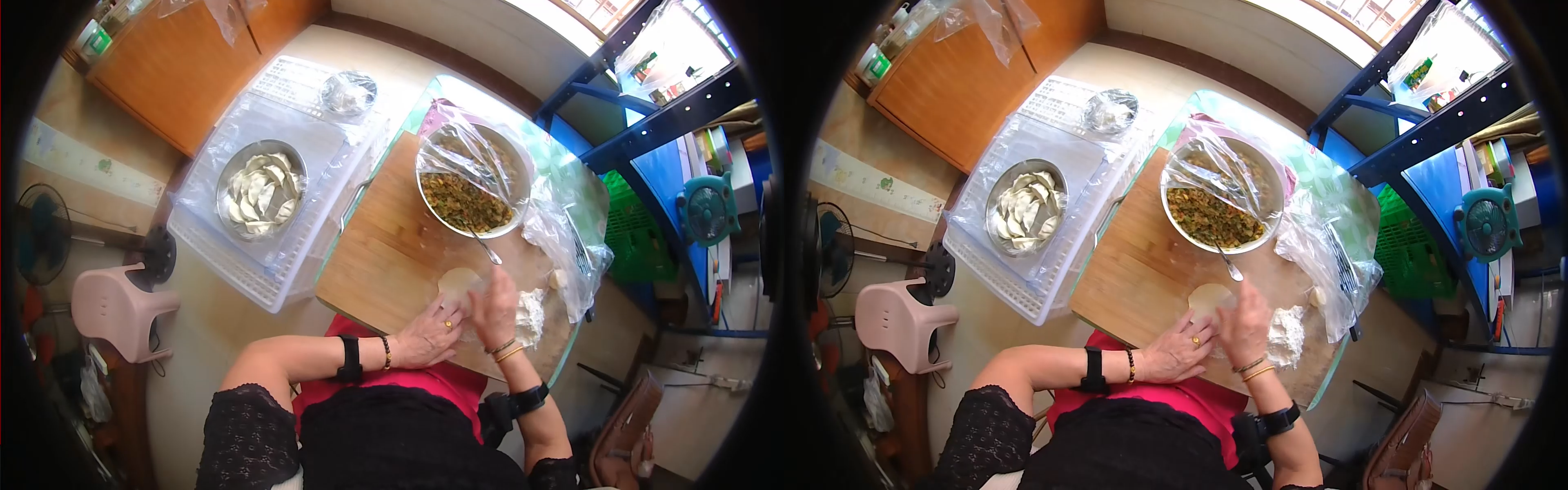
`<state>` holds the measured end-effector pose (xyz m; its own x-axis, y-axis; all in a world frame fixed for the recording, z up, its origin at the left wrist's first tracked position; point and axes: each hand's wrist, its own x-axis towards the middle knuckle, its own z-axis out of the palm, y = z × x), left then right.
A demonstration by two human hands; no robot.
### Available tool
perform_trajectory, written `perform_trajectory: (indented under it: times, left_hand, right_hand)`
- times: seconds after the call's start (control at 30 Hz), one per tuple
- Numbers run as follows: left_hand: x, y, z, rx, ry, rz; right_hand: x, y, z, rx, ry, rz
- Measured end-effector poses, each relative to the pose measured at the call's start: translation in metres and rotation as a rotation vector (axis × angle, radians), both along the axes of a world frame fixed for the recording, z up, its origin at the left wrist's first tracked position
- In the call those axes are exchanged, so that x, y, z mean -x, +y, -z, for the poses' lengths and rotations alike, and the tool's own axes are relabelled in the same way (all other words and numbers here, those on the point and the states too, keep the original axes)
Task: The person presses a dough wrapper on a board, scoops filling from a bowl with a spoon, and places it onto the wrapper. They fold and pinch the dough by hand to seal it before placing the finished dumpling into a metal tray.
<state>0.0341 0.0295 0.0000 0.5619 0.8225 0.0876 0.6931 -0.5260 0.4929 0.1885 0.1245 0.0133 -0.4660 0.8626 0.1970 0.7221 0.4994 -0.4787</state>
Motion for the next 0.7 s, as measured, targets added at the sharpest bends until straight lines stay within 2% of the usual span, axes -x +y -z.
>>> perform_trajectory:
  times: [0.07, 0.13, 0.2, 0.23, 0.27, 0.33, 0.37, 0.4, 0.47, 0.53, 0.6, 0.63, 0.7]
  left_hand:
    - [0.001, -0.003, 0.006, 0.048, 0.025, 0.011]
    - [0.002, -0.007, 0.012, 0.1, 0.056, 0.015]
    - [0.006, -0.009, 0.015, -0.079, -0.052, -0.023]
    - [0.006, -0.008, 0.015, -0.089, -0.05, -0.022]
    - [0.007, -0.007, 0.014, -0.113, -0.06, -0.025]
    - [0.007, -0.008, 0.014, -0.138, -0.073, -0.038]
    - [0.007, -0.009, 0.014, -0.122, -0.153, -0.083]
    - [0.007, -0.01, 0.013, -0.105, -0.233, -0.126]
    - [0.011, -0.01, 0.011, -0.115, -0.224, -0.142]
    - [0.015, -0.007, 0.009, -0.124, -0.22, -0.153]
    - [0.017, -0.006, 0.01, -0.049, -0.109, -0.105]
    - [0.019, -0.005, 0.011, -0.045, -0.109, -0.107]
    - [0.021, -0.006, 0.012, -0.042, -0.086, -0.083]
  right_hand:
    - [0.012, -0.019, 0.001, -0.126, -0.167, -0.172]
    - [0.009, -0.012, 0.017, -0.139, -0.209, -0.124]
    - [0.006, 0.01, 0.027, 0.036, -0.274, 0.105]
    - [0.006, 0.02, 0.027, -0.093, -0.113, 0.125]
    - [0.0, 0.029, 0.032, -0.107, -0.112, 0.122]
    - [-0.008, 0.04, 0.044, 0.06, 0.024, 0.27]
    - [-0.004, 0.039, 0.028, 0.128, 0.049, 0.323]
    - [-0.005, 0.036, 0.027, 0.129, 0.047, 0.319]
    - [-0.013, 0.03, 0.026, -0.03, 0.097, 0.167]
    - [0.001, 0.015, 0.01, -0.056, 0.08, 0.099]
    - [0.018, -0.002, 0.001, -0.164, -0.148, -0.054]
    - [0.024, -0.009, 0.009, -0.134, -0.208, -0.084]
    - [0.028, -0.001, 0.016, -0.123, -0.191, -0.025]
